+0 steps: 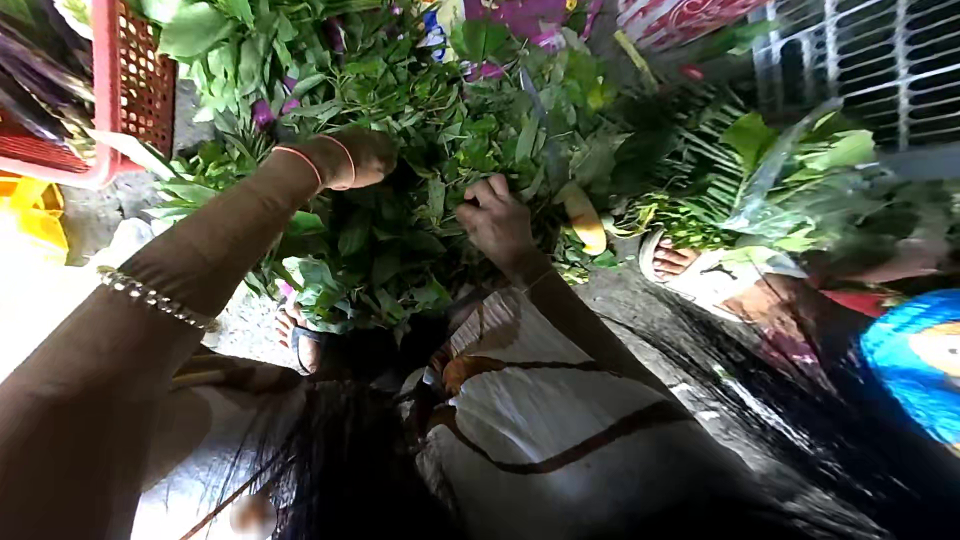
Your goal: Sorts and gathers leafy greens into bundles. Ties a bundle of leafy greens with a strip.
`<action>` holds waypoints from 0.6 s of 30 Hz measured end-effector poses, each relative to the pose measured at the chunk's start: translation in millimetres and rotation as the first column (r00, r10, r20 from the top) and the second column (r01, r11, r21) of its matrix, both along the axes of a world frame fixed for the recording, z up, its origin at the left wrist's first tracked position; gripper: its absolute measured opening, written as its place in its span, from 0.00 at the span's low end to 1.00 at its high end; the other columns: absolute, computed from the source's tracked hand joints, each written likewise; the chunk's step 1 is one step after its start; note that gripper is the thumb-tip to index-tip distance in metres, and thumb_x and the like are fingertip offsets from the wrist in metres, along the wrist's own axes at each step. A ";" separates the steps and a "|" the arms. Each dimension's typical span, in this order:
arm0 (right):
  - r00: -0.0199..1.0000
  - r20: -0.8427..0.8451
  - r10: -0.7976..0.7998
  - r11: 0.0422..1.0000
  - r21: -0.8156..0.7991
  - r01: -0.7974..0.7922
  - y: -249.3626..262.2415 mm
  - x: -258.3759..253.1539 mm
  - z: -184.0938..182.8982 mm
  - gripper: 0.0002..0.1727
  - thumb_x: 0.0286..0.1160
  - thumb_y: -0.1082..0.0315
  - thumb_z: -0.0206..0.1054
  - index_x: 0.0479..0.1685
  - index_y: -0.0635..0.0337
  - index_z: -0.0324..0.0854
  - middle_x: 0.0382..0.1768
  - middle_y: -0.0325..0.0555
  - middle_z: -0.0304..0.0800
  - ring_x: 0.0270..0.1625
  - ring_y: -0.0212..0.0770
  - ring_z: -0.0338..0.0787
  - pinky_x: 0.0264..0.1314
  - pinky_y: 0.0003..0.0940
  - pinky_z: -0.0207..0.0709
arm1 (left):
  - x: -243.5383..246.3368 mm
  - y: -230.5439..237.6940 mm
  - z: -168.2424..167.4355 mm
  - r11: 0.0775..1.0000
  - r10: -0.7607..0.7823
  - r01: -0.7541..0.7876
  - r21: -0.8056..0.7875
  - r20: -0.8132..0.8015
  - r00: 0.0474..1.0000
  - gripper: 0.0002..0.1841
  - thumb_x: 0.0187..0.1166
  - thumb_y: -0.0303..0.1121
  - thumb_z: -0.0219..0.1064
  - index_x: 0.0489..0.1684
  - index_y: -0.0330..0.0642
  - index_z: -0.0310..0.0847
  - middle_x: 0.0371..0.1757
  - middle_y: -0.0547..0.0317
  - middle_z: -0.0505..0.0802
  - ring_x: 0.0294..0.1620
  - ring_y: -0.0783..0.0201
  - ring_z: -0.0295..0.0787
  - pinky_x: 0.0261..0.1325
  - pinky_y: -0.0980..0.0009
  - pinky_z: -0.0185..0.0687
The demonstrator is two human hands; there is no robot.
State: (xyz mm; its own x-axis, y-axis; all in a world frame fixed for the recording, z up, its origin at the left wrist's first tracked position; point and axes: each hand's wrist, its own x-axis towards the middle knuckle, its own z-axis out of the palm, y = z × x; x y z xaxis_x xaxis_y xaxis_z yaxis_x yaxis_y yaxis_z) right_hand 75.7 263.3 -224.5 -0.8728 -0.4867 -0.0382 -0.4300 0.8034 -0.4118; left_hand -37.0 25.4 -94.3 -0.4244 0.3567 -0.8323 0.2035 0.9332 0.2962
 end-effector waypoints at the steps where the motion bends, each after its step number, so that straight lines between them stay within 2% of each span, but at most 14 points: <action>1: 1.000 -0.009 0.000 1.000 -0.031 -0.001 1.8 -1.4 8.6 0.08 0.78 0.69 0.69 0.44 0.58 0.94 0.54 0.57 0.90 0.61 0.65 0.86 0.46 0.58 0.84 | -3.6 -2.6 3.6 0.999 0.032 -0.032 0.010 -0.014 0.999 0.23 0.97 0.39 0.44 0.67 0.24 0.75 0.62 0.24 0.84 0.67 0.29 0.81 0.68 0.33 0.70; 2: 1.000 -0.021 -0.004 0.998 -0.061 0.002 3.3 -3.4 18.5 0.09 0.80 0.67 0.68 0.47 0.55 0.95 0.54 0.55 0.90 0.60 0.63 0.87 0.47 0.57 0.85 | -6.8 -5.4 6.4 0.997 0.077 -0.077 0.004 -0.024 0.997 0.23 0.97 0.40 0.44 0.64 0.27 0.76 0.56 0.28 0.85 0.57 0.33 0.84 0.60 0.36 0.74; 3: 0.999 -0.032 -0.011 0.996 -0.094 0.008 4.6 -5.3 31.2 0.10 0.81 0.65 0.67 0.48 0.52 0.95 0.54 0.53 0.91 0.60 0.62 0.87 0.48 0.56 0.84 | -9.0 -7.6 9.4 0.991 0.131 -0.131 0.000 -0.020 0.991 0.22 0.97 0.42 0.44 0.61 0.30 0.75 0.48 0.33 0.84 0.45 0.40 0.83 0.49 0.41 0.75; 5: 0.997 -0.079 -0.009 0.985 -0.172 -0.005 8.1 -10.1 62.5 0.10 0.81 0.64 0.68 0.49 0.50 0.96 0.53 0.51 0.92 0.59 0.60 0.88 0.50 0.54 0.84 | -13.6 -9.2 18.6 0.978 0.207 -0.207 -0.011 -0.002 0.978 0.21 0.97 0.43 0.44 0.62 0.34 0.75 0.43 0.40 0.82 0.35 0.48 0.78 0.41 0.48 0.74; 8: 0.988 -0.151 0.026 0.968 -0.244 -0.063 20.9 -17.2 113.1 0.10 0.81 0.63 0.68 0.49 0.52 0.95 0.52 0.53 0.93 0.58 0.58 0.88 0.57 0.51 0.81 | -19.9 -14.2 28.3 0.971 0.239 -0.239 0.005 -0.012 0.971 0.22 0.97 0.44 0.44 0.69 0.35 0.74 0.49 0.38 0.84 0.38 0.47 0.80 0.44 0.48 0.76; 11: 0.996 -0.085 -0.016 0.983 -0.186 0.000 42.1 -21.5 119.1 0.10 0.81 0.65 0.68 0.50 0.56 0.95 0.53 0.57 0.92 0.58 0.62 0.88 0.58 0.56 0.82 | -24.5 -17.0 35.8 0.964 0.264 -0.263 0.033 -0.028 0.964 0.23 0.97 0.45 0.44 0.71 0.36 0.73 0.54 0.35 0.85 0.42 0.45 0.81 0.47 0.45 0.75; 13: 0.998 -0.014 -0.066 0.978 -0.198 0.062 55.8 -23.1 122.4 0.11 0.82 0.66 0.67 0.50 0.59 0.94 0.54 0.58 0.92 0.58 0.59 0.91 0.60 0.55 0.84 | -25.8 -12.6 41.8 0.963 0.264 -0.261 0.066 -0.049 0.963 0.22 0.96 0.45 0.46 0.71 0.36 0.73 0.51 0.36 0.85 0.40 0.46 0.81 0.45 0.45 0.76; 15: 0.995 -0.046 -0.088 0.961 -0.267 0.073 67.8 -32.7 135.9 0.13 0.83 0.65 0.66 0.52 0.61 0.94 0.56 0.59 0.92 0.58 0.55 0.92 0.65 0.52 0.84 | -29.4 -9.4 47.9 0.955 0.277 -0.267 0.129 -0.065 0.959 0.20 0.96 0.43 0.47 0.70 0.38 0.74 0.46 0.41 0.83 0.37 0.50 0.77 0.41 0.50 0.74; 17: 0.993 -0.069 -0.098 0.947 -0.312 0.072 78.6 -34.6 150.9 0.13 0.83 0.64 0.67 0.52 0.62 0.93 0.56 0.59 0.92 0.60 0.53 0.91 0.68 0.48 0.82 | -24.6 -6.8 50.6 0.945 0.270 -0.255 0.204 -0.050 0.961 0.21 0.96 0.43 0.48 0.70 0.36 0.74 0.49 0.40 0.87 0.41 0.48 0.83 0.45 0.47 0.78; 18: 0.992 -0.079 -0.096 0.943 -0.327 0.065 84.4 -38.5 156.9 0.12 0.82 0.66 0.67 0.53 0.63 0.93 0.58 0.60 0.91 0.62 0.53 0.89 0.70 0.47 0.80 | -27.4 -4.8 53.5 0.933 0.276 -0.251 0.256 -0.066 0.959 0.21 0.95 0.44 0.48 0.71 0.37 0.74 0.48 0.42 0.88 0.39 0.51 0.83 0.44 0.50 0.78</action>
State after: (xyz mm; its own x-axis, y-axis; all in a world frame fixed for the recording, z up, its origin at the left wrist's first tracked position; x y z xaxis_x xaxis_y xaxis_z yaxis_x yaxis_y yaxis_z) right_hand 37.2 347.8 -67.5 -0.9018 -0.3872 0.1920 -0.4178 0.6675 -0.6163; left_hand -64.4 20.6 -40.8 -0.6067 0.4066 -0.6831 -0.0001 0.8593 0.5115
